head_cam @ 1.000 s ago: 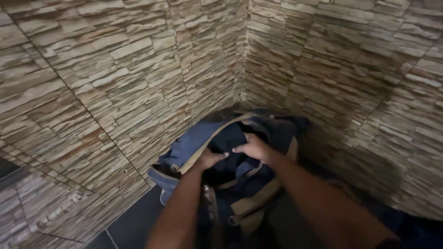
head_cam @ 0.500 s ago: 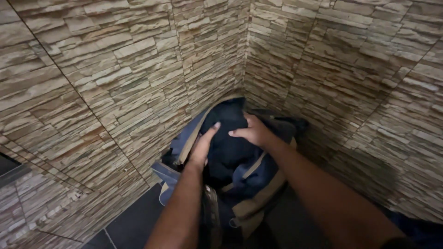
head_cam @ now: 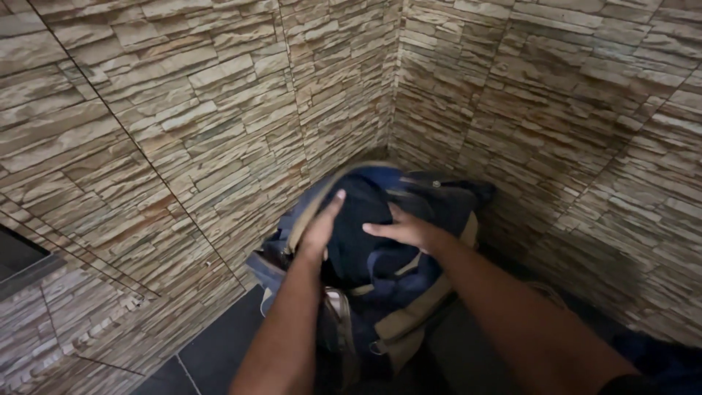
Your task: The person unzips a blue and tan duffel bag and removes several pieces of clothing, placing them on a dark surface.
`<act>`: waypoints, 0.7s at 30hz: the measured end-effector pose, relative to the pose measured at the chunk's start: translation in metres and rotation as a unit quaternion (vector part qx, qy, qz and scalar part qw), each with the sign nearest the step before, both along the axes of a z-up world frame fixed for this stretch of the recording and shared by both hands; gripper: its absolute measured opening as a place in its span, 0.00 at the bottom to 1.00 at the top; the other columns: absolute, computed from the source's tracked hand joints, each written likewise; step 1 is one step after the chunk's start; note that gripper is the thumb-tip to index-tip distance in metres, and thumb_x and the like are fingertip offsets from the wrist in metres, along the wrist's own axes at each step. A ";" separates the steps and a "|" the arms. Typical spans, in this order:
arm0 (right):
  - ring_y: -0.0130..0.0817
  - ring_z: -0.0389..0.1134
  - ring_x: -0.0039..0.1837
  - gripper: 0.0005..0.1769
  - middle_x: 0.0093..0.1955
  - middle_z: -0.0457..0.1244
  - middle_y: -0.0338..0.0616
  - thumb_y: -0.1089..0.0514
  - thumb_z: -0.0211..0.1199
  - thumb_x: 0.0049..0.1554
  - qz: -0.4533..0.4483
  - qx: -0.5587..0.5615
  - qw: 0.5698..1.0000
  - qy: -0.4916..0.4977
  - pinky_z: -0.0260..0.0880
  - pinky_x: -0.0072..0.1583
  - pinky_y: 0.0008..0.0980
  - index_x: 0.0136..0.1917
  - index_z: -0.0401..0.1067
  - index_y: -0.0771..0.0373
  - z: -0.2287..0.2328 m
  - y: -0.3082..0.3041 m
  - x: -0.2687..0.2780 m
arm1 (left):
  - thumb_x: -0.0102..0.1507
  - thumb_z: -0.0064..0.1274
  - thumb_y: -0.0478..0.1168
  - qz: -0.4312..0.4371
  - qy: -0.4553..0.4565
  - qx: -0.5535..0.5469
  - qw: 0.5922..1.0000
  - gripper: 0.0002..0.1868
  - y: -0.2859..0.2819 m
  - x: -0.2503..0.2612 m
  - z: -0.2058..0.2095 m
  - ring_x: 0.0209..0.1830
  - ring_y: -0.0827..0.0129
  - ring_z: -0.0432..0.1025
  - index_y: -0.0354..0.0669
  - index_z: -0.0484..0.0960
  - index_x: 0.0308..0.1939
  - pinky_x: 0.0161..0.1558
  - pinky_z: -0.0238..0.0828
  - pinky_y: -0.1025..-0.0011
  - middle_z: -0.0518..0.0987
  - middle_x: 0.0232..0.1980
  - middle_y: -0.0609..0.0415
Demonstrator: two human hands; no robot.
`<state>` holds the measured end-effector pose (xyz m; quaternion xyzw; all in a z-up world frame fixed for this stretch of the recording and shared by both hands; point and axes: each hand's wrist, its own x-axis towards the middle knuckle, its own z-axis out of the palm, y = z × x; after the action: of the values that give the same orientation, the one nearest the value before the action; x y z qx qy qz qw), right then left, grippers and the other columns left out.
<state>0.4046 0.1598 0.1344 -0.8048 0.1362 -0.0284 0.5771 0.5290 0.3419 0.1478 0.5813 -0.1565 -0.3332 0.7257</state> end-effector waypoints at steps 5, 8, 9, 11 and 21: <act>0.38 0.59 0.75 0.48 0.74 0.60 0.42 0.45 0.70 0.52 -0.008 0.127 0.992 0.028 0.58 0.73 0.38 0.79 0.54 0.59 0.008 -0.008 -0.002 | 0.58 0.58 0.66 0.150 0.066 0.079 0.983 0.47 0.006 0.006 0.039 0.60 0.53 0.76 0.36 0.71 0.70 0.60 0.73 0.56 0.78 0.66 0.44; 0.41 0.59 0.75 0.48 0.75 0.60 0.46 0.46 0.71 0.51 0.006 0.169 0.984 0.052 0.56 0.74 0.40 0.78 0.56 0.62 0.014 -0.004 -0.002 | 0.56 0.58 0.66 0.129 0.107 -0.085 0.982 0.48 0.008 0.014 0.026 0.62 0.53 0.76 0.36 0.71 0.70 0.62 0.72 0.58 0.78 0.66 0.41; 0.43 0.61 0.75 0.48 0.75 0.62 0.49 0.47 0.72 0.50 0.049 0.186 0.981 0.032 0.56 0.74 0.40 0.77 0.60 0.67 0.016 -0.001 -0.002 | 0.55 0.56 0.67 0.085 0.117 -0.129 0.981 0.49 0.010 0.013 0.025 0.62 0.52 0.74 0.39 0.70 0.72 0.62 0.72 0.56 0.77 0.67 0.41; 0.42 0.61 0.75 0.46 0.74 0.62 0.48 0.52 0.72 0.49 0.013 0.150 0.988 0.042 0.56 0.74 0.38 0.76 0.61 0.67 -0.003 -0.005 0.004 | 0.56 0.53 0.69 0.070 0.081 -0.079 0.991 0.50 0.016 0.011 0.019 0.66 0.54 0.72 0.41 0.68 0.73 0.64 0.69 0.57 0.75 0.70 0.44; 0.41 0.67 0.66 0.36 0.64 0.68 0.48 0.61 0.61 0.52 -0.132 0.229 0.964 -0.040 0.64 0.67 0.35 0.74 0.67 0.70 -0.024 -0.005 0.009 | 0.53 0.50 0.77 0.076 -0.133 0.190 0.970 0.58 0.022 0.030 -0.008 0.77 0.57 0.63 0.40 0.68 0.75 0.75 0.56 0.63 0.71 0.76 0.44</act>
<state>0.4135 0.1546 0.1102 -0.6246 0.2207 -0.1041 0.7418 0.5588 0.3634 0.1401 0.7579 -0.1402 -0.2204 0.5978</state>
